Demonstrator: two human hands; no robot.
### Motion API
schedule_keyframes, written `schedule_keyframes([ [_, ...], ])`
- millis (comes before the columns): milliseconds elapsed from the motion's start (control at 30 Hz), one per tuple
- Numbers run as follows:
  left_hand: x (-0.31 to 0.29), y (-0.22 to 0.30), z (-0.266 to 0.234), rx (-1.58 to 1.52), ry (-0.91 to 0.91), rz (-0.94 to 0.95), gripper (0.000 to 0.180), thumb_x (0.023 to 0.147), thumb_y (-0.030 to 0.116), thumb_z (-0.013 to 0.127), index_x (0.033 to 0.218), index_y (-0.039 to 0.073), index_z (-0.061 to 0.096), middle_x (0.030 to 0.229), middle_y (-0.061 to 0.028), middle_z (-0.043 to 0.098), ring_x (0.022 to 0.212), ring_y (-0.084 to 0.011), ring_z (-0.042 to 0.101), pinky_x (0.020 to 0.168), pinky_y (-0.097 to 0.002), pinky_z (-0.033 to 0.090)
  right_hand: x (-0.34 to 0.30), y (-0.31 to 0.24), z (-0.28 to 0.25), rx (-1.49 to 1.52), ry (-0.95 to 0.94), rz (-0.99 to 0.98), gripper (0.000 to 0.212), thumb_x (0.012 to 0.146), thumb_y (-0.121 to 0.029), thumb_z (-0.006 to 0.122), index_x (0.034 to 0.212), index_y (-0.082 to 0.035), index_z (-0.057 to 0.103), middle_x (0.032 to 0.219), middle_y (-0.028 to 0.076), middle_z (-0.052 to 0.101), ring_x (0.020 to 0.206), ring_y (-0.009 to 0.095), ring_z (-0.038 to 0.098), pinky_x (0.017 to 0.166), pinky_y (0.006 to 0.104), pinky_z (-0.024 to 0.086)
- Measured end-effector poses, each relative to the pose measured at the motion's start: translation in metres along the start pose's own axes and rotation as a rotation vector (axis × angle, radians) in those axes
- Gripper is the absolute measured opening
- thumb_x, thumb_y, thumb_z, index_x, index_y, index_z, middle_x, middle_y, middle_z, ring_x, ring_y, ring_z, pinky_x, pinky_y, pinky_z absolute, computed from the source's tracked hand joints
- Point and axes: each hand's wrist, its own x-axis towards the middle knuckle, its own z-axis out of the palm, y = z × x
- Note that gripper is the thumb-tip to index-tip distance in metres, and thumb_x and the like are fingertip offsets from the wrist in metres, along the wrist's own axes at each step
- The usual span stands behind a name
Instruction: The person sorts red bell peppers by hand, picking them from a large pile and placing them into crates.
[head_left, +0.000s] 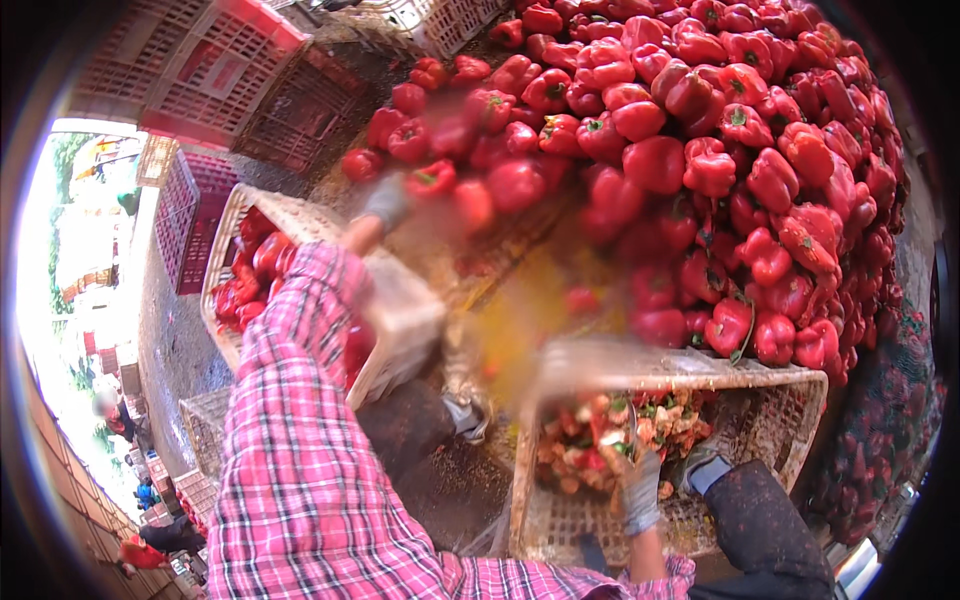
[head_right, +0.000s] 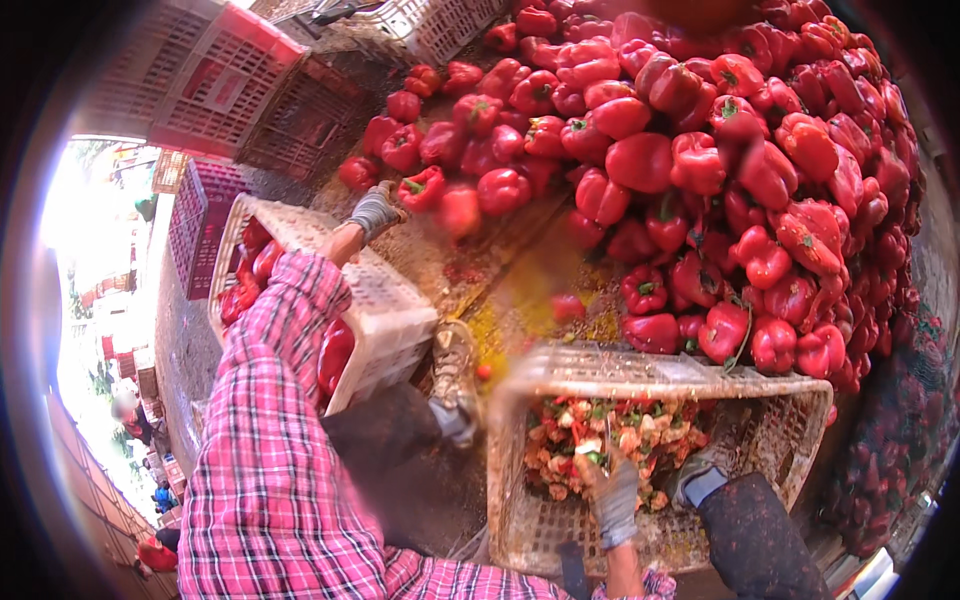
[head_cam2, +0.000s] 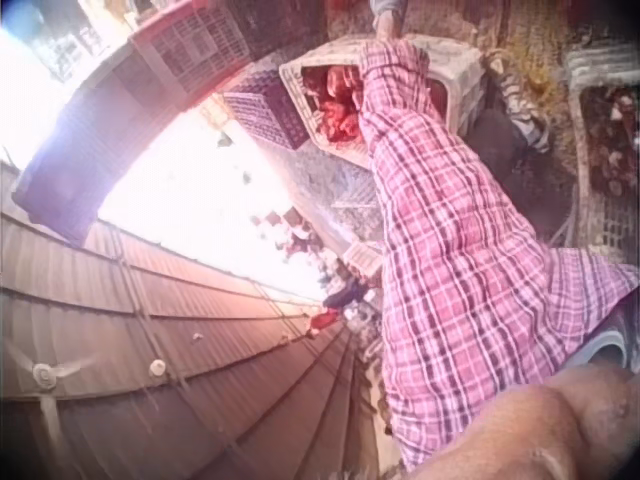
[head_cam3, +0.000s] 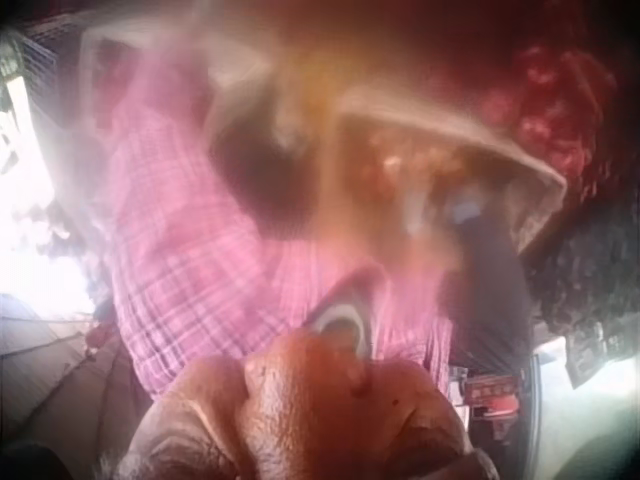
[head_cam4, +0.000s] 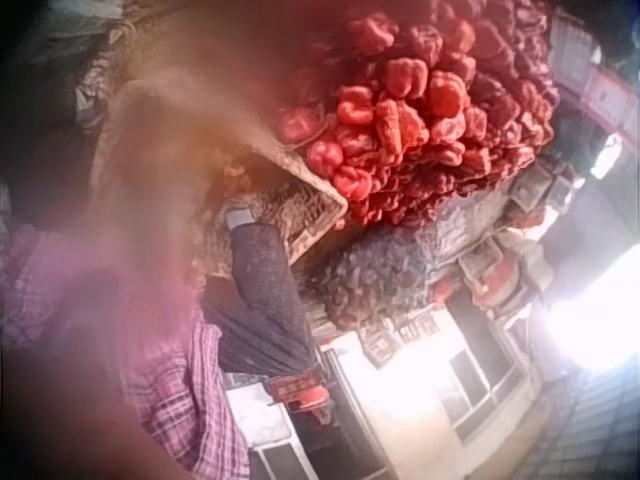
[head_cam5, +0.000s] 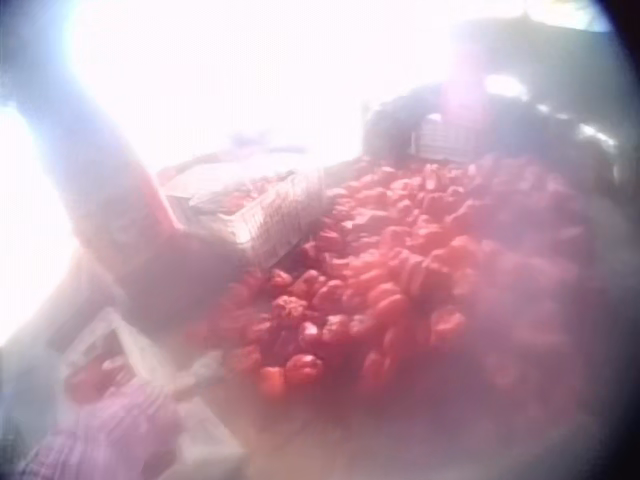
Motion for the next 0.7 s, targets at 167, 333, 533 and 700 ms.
schedule_keyframes([
  [167, 0.062, -0.055, 0.078, 0.11, 0.421, 0.354, 0.097, 0.056, 0.026, 0.087, 0.141, 0.004, 0.046, 0.132, -0.024, 0.054, 0.119, -0.0364, 0.056, 0.101, -0.0412, 0.047, 0.001, -0.026, -0.003, 0.062, -0.061, 0.13, 0.027, 0.094, -0.01, 0.068, 0.113, 0.008, 0.062, 0.095, 0.013, 0.069, 0.08, 0.019, 0.068, 0.076, 0.0337, 0.06],
  [333, 0.063, -0.019, 0.078, -0.198, 0.052, -0.141, 0.064, 0.074, 0.04, 0.074, 0.124, 0.002, 0.059, 0.107, -0.0224, 0.065, 0.093, -0.0362, 0.064, 0.082, -0.04, 0.053, -0.002, -0.026, -0.002, 0.007, -0.028, 0.195, 0.03, 0.088, -0.017, 0.076, 0.108, 0.003, 0.067, 0.092, 0.011, 0.07, 0.08, 0.016, 0.065, 0.072, 0.0333, 0.054],
  [533, -0.009, 0.01, 0.016, -0.244, 0.142, -0.004, 0.076, 0.061, 0.017, 0.087, 0.125, 0.001, 0.051, 0.094, -0.0102, 0.068, 0.078, -0.0198, 0.064, 0.07, -0.0329, 0.052, -0.008, -0.054, 0.003, -0.531, 0.08, -0.227, 0.032, 0.087, -0.021, 0.075, 0.11, 0.001, 0.069, 0.097, 0.02, 0.07, 0.089, 0.033, 0.068, 0.081, 0.0432, 0.055],
  [700, -0.193, 0.151, -0.096, -0.206, 0.088, 0.455, 0.09, 0.063, 0.022, 0.086, 0.139, 0.002, 0.042, 0.105, -0.0134, 0.066, 0.092, -0.0272, 0.067, 0.083, -0.0373, 0.054, -0.027, -0.115, -0.002, -0.27, 0.147, -0.526, 0.024, 0.088, -0.015, 0.071, 0.108, -0.001, 0.07, 0.107, 0.02, 0.069, 0.093, 0.036, 0.068, 0.081, 0.0435, 0.055],
])
